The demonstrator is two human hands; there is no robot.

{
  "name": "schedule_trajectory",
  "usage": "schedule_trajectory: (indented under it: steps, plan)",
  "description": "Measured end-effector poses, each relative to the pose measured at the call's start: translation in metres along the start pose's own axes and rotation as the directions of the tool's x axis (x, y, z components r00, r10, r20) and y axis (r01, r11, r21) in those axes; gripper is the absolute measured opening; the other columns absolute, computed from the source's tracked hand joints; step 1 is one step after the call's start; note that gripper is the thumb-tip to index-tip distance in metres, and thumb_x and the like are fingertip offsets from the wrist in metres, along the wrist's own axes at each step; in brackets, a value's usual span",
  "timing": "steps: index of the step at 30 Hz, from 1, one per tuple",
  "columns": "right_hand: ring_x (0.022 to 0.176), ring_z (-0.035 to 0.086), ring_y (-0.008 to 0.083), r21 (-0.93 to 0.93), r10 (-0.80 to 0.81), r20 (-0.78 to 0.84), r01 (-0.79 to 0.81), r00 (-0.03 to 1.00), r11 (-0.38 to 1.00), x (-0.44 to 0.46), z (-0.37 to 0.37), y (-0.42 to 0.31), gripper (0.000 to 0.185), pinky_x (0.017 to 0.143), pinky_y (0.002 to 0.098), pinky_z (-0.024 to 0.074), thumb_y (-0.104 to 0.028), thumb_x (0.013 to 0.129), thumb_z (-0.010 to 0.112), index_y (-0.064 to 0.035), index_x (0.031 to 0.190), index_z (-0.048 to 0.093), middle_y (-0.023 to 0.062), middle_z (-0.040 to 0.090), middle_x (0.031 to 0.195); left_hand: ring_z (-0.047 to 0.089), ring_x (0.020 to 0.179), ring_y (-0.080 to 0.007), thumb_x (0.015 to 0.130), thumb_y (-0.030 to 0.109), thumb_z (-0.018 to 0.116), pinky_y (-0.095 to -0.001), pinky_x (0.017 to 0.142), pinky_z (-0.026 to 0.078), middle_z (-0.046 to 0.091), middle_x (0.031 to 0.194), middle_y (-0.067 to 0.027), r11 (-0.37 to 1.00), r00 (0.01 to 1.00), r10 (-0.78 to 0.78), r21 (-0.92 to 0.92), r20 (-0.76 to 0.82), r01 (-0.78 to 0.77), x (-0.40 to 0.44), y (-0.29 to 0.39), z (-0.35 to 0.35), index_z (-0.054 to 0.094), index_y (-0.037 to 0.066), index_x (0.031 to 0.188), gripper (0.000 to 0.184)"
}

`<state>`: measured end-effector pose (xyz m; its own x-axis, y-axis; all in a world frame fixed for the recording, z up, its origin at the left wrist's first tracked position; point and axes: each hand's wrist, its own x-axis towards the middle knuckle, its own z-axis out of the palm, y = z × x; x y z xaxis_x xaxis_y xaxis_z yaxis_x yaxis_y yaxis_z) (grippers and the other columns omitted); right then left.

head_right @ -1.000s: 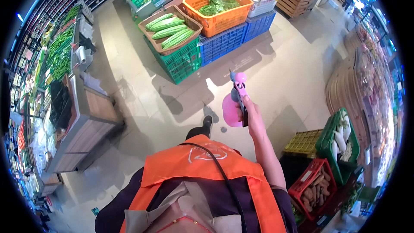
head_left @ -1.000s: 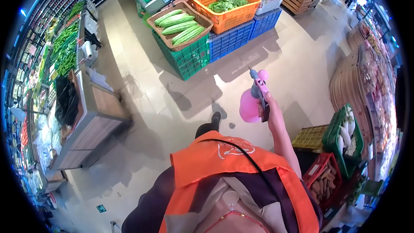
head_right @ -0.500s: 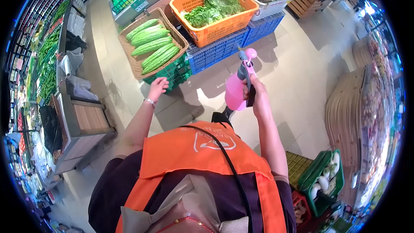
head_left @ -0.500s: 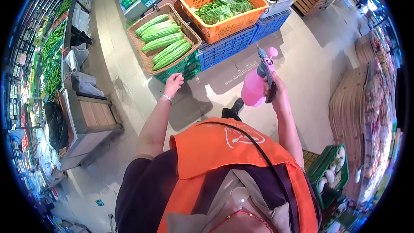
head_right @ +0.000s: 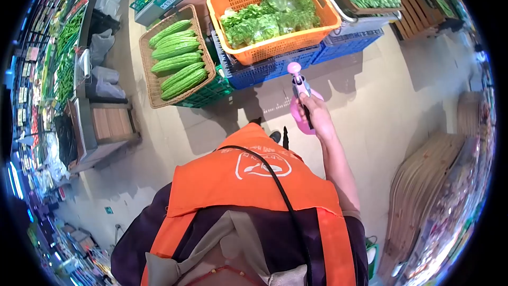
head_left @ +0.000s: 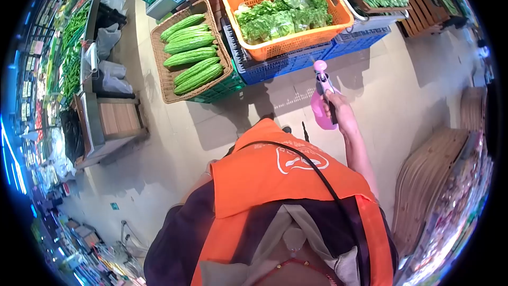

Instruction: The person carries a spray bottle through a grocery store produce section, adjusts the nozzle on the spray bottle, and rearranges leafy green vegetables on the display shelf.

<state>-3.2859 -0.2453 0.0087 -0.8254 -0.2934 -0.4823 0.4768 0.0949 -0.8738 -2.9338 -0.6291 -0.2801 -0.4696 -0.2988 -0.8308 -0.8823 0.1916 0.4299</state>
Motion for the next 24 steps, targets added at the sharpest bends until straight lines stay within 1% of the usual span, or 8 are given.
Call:
schedule_trajectory:
  steps: [7, 10, 13, 19, 20, 22, 23, 24]
  plan:
    - [0.050, 0.042, 0.0081, 0.045, 0.113, 0.097, -0.117, 0.989, 0.992, 0.094, -0.003, -0.035, 0.033, 0.049, 0.0219, 0.0337, -0.035, 0.094, 0.046, -0.0045, 0.088, 0.057, -0.0020, 0.047, 0.061, 0.061, 0.071, -0.0154, 0.088, 0.029, 0.054, -0.0333, 0.056, 0.049, 0.065, 0.086, -0.0046, 0.972, 0.998, 0.030, -0.233, 0.050, -0.018, 0.059, 0.115, 0.045, 0.060, 0.006, 0.099, 0.026]
    - [0.052, 0.043, 0.0082, 0.117, 0.119, 0.068, -0.126, 0.991, 0.985, 0.132, -0.011, -0.055, 0.032, 0.049, 0.0216, 0.0346, -0.032, 0.095, 0.044, -0.0030, 0.089, 0.056, -0.0014, 0.048, 0.062, 0.062, 0.072, -0.0155, 0.088, 0.028, 0.055, -0.0336, 0.057, 0.050, 0.066, 0.089, -0.0045, 0.941, 0.997, 0.063, -0.336, 0.043, -0.045, 0.109, 0.184, 0.037, 0.059, 0.007, 0.103, 0.026]
    - [0.051, 0.043, 0.0085, 0.164, 0.071, -0.010, -0.069, 0.997, 0.984, 0.160, -0.024, -0.071, 0.032, 0.048, 0.0216, 0.0350, -0.031, 0.095, 0.044, -0.0025, 0.090, 0.056, -0.0010, 0.048, 0.062, 0.062, 0.073, -0.0146, 0.089, 0.028, 0.055, -0.0317, 0.058, 0.049, 0.066, 0.089, -0.0034, 0.935, 1.000, 0.008, -0.355, 0.017, -0.001, 0.127, 0.262, 0.016, 0.060, 0.009, 0.102, 0.023]
    - [0.050, 0.043, 0.0074, 0.006, 0.013, -0.087, -0.013, 0.996, 1.000, 0.204, -0.045, -0.120, 0.032, 0.047, 0.0212, 0.0349, -0.033, 0.094, 0.046, -0.0023, 0.091, 0.056, -0.0023, 0.047, 0.061, 0.061, 0.074, -0.0136, 0.090, 0.030, 0.054, -0.0315, 0.058, 0.049, 0.065, 0.087, -0.0023, 0.950, 0.999, 0.042, -0.311, 0.009, -0.037, 0.176, 0.348, -0.016, 0.060, 0.010, 0.102, 0.024]
    - [0.050, 0.043, 0.0071, -0.005, 0.017, -0.086, -0.017, 0.996, 1.000, 0.211, -0.047, -0.125, 0.032, 0.047, 0.0209, 0.0348, -0.033, 0.094, 0.046, -0.0023, 0.091, 0.056, -0.0024, 0.048, 0.061, 0.061, 0.075, -0.0140, 0.091, 0.031, 0.053, -0.0321, 0.060, 0.049, 0.065, 0.089, -0.0029, 0.950, 0.998, 0.018, -0.312, 0.059, 0.001, 0.182, 0.354, -0.017, 0.059, 0.009, 0.102, 0.024]
    - [0.050, 0.042, 0.0062, -0.073, 0.072, -0.012, -0.073, 0.997, 0.995, 0.224, -0.047, -0.132, 0.033, 0.048, 0.0202, 0.0338, -0.033, 0.094, 0.047, -0.0022, 0.091, 0.056, -0.0029, 0.048, 0.061, 0.061, 0.078, -0.0147, 0.092, 0.031, 0.052, -0.0333, 0.065, 0.050, 0.064, 0.094, -0.0043, 0.945, 0.989, -0.033, -0.317, 0.144, 0.078, 0.189, 0.362, -0.020, 0.058, 0.008, 0.101, 0.026]
    - [0.051, 0.042, 0.0061, -0.138, 0.112, 0.040, -0.105, 0.993, 0.985, 0.227, -0.044, -0.139, 0.033, 0.048, 0.0202, 0.0336, -0.033, 0.094, 0.047, -0.0022, 0.091, 0.056, -0.0030, 0.048, 0.061, 0.062, 0.069, -0.0131, 0.090, 0.031, 0.055, -0.0310, 0.058, 0.049, 0.065, 0.087, -0.0019, 0.945, 0.994, -0.025, -0.323, 0.108, 0.059, 0.188, 0.365, -0.017, 0.060, 0.009, 0.101, 0.025]
    - [0.051, 0.042, 0.0061, -0.204, 0.151, 0.087, -0.130, 0.985, 0.970, 0.233, -0.042, -0.142, 0.033, 0.048, 0.0202, 0.0334, -0.033, 0.094, 0.047, -0.0021, 0.091, 0.056, -0.0030, 0.048, 0.061, 0.063, 0.068, -0.0126, 0.090, 0.031, 0.055, -0.0302, 0.057, 0.049, 0.065, 0.085, -0.0022, 0.960, 0.995, -0.022, -0.277, 0.101, 0.049, 0.185, 0.367, -0.014, 0.060, 0.008, 0.100, 0.025]
